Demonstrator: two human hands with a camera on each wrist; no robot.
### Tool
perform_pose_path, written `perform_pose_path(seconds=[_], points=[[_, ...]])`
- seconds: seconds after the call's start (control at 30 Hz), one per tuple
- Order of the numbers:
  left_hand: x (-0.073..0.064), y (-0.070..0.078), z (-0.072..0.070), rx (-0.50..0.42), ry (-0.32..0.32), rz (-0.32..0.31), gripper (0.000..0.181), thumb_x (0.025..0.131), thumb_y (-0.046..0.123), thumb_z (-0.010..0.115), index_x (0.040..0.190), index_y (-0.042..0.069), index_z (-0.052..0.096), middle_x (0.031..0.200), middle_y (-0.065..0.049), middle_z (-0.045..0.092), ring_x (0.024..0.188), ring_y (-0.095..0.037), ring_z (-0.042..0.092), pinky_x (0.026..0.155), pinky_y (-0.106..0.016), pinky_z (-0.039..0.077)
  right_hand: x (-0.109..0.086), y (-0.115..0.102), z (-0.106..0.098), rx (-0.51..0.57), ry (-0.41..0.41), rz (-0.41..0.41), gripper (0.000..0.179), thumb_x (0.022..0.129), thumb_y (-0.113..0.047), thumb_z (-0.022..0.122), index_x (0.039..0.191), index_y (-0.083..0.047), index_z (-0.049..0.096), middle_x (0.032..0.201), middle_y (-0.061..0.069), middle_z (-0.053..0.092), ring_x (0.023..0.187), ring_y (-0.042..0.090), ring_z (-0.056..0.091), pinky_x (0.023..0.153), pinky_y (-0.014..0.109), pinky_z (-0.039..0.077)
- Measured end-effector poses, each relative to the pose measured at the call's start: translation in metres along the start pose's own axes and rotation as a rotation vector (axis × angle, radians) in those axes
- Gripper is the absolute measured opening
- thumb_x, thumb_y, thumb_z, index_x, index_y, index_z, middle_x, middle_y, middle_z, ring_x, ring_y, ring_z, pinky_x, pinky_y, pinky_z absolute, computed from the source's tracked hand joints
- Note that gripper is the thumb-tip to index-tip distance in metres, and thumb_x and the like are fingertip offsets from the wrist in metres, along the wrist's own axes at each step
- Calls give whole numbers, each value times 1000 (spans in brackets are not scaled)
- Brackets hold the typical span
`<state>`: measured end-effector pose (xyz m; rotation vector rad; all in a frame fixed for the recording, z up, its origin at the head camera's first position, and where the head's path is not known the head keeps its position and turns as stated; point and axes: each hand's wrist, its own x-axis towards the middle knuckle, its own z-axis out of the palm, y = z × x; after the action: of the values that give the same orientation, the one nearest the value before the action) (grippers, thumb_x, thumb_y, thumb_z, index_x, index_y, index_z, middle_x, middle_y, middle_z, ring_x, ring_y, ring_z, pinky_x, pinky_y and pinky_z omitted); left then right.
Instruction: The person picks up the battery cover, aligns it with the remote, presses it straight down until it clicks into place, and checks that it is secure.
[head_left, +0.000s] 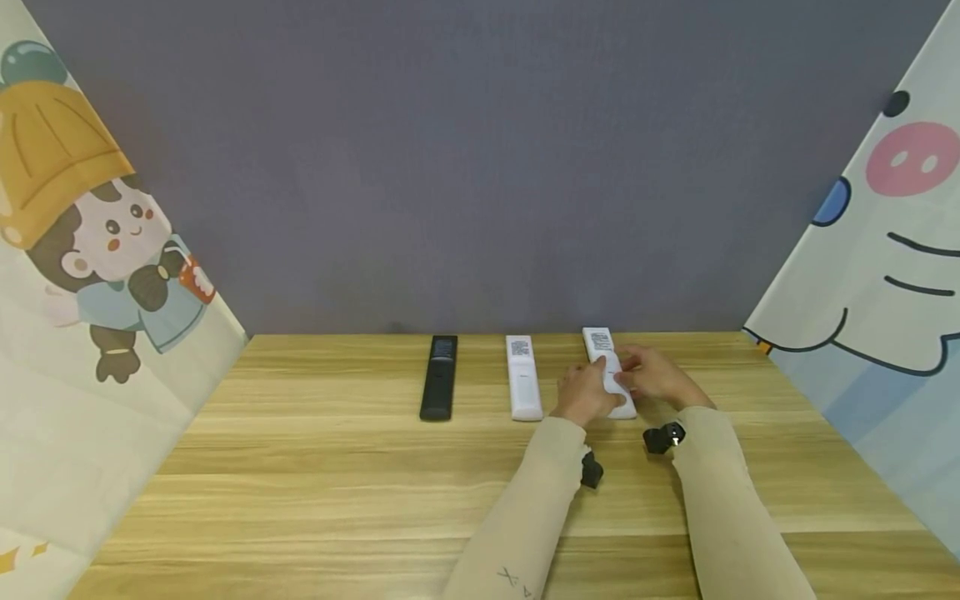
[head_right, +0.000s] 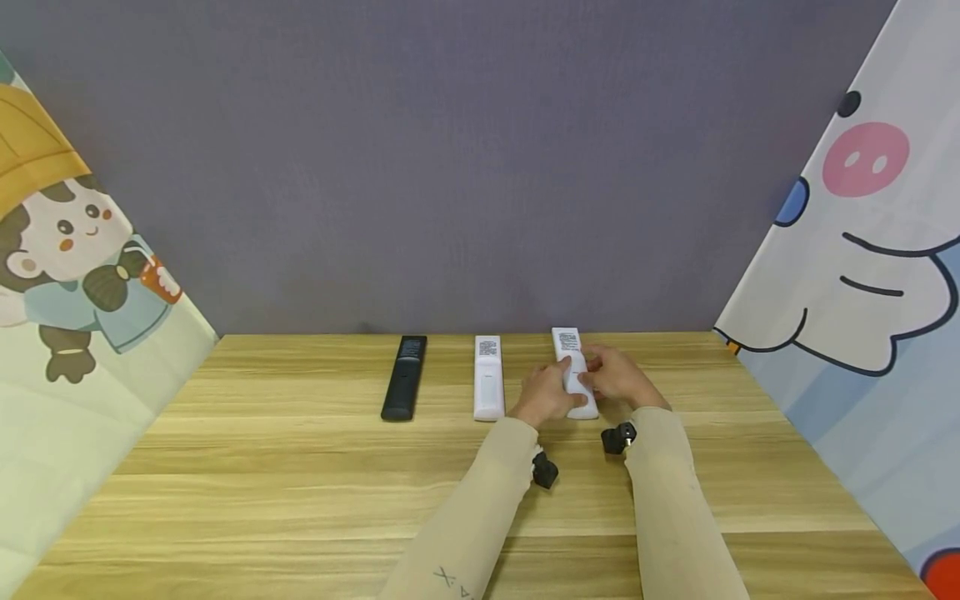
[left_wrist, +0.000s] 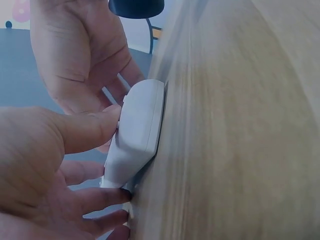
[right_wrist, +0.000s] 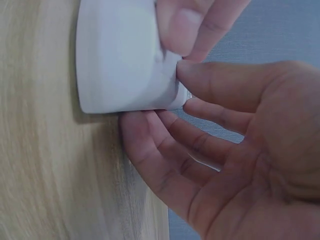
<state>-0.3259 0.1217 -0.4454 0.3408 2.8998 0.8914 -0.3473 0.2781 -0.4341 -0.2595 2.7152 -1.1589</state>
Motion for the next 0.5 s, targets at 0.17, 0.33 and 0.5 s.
perform_pose_path(seconds=[0.17,0.33,0.5], points=[[-1,0,-1,2,-33,-7,75,93,45,74,157,24,42,153,-3,54,146,-23,42,119,-45,35,0,1,0,6,-4,-8,56,98,-2,59,149,10,39,133,40,52,110,41,64,81,40,62],[-3,0,-3,6,-48,-5,75,94,45,72,158,23,40,156,-6,50,149,-23,39,121,-44,32,-1,1,0,-11,-9,-4,54,99,-3,59,148,10,41,135,39,52,114,43,62,82,39,61],[-5,1,-4,8,-64,-3,74,95,45,70,158,22,39,158,-7,47,151,-24,35,122,-44,31,-2,-1,1,-15,-8,17,54,99,-4,59,148,10,42,136,38,52,115,42,62,82,38,61]])
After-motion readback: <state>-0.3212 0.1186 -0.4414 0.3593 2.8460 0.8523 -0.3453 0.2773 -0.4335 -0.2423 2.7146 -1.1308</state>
